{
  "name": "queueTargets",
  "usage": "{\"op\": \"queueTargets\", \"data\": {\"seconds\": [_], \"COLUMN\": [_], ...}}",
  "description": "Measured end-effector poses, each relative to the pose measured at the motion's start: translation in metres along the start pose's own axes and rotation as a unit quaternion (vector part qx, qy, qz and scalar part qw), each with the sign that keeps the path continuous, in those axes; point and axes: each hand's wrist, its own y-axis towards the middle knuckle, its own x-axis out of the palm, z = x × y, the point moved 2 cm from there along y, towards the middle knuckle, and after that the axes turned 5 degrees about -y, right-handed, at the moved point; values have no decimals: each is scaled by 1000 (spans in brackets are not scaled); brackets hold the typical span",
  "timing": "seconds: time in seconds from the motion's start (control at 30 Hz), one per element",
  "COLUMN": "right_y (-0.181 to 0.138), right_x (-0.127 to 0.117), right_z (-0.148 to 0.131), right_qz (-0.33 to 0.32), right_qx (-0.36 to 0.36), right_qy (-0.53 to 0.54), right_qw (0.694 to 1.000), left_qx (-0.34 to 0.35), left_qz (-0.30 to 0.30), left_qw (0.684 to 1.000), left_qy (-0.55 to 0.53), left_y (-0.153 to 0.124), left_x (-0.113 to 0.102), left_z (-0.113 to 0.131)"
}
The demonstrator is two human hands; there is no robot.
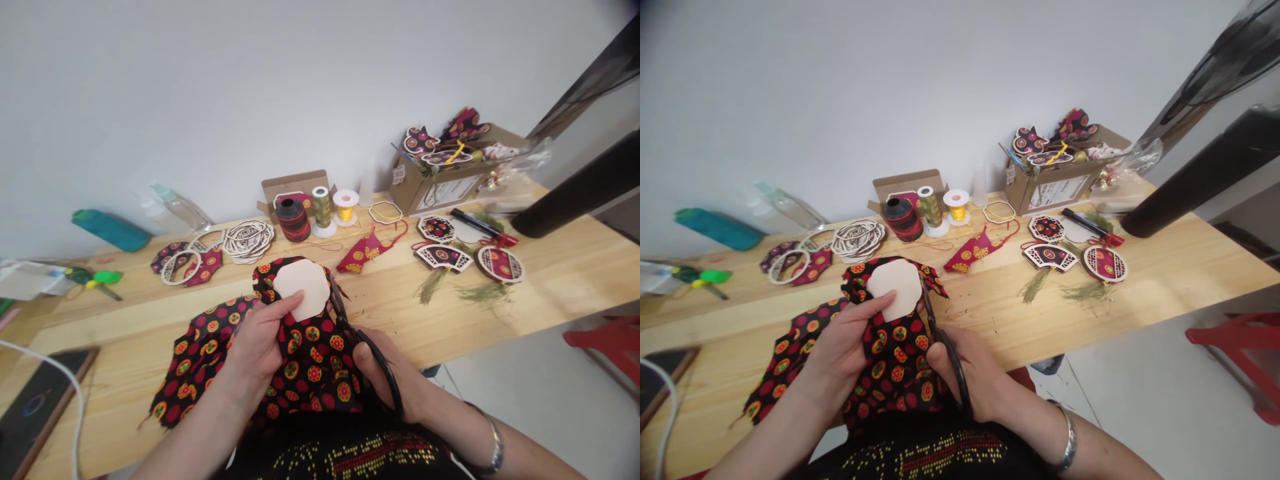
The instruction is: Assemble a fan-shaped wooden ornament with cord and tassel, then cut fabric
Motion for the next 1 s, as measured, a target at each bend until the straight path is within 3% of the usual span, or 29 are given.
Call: {"op": "queueTargets", "data": {"seconds": [0.2, 0.57, 1.0], "right_y": [0, 0, -5], "right_x": [2, 7, 15], "right_z": [-1, 3, 17], "right_qz": [7, 28, 18], "right_qx": [-3, 22, 174], "right_qy": [36, 54, 106], "right_qw": [999, 998, 979], "left_qx": [29, 16, 3], "left_qz": [25, 3, -5], "left_qw": [999, 1000, 1000], "left_qy": [-7, -6, -6], "left_y": [0, -1, -5], "left_x": [-4, -4, 1], "left_z": [0, -2, -2]}}
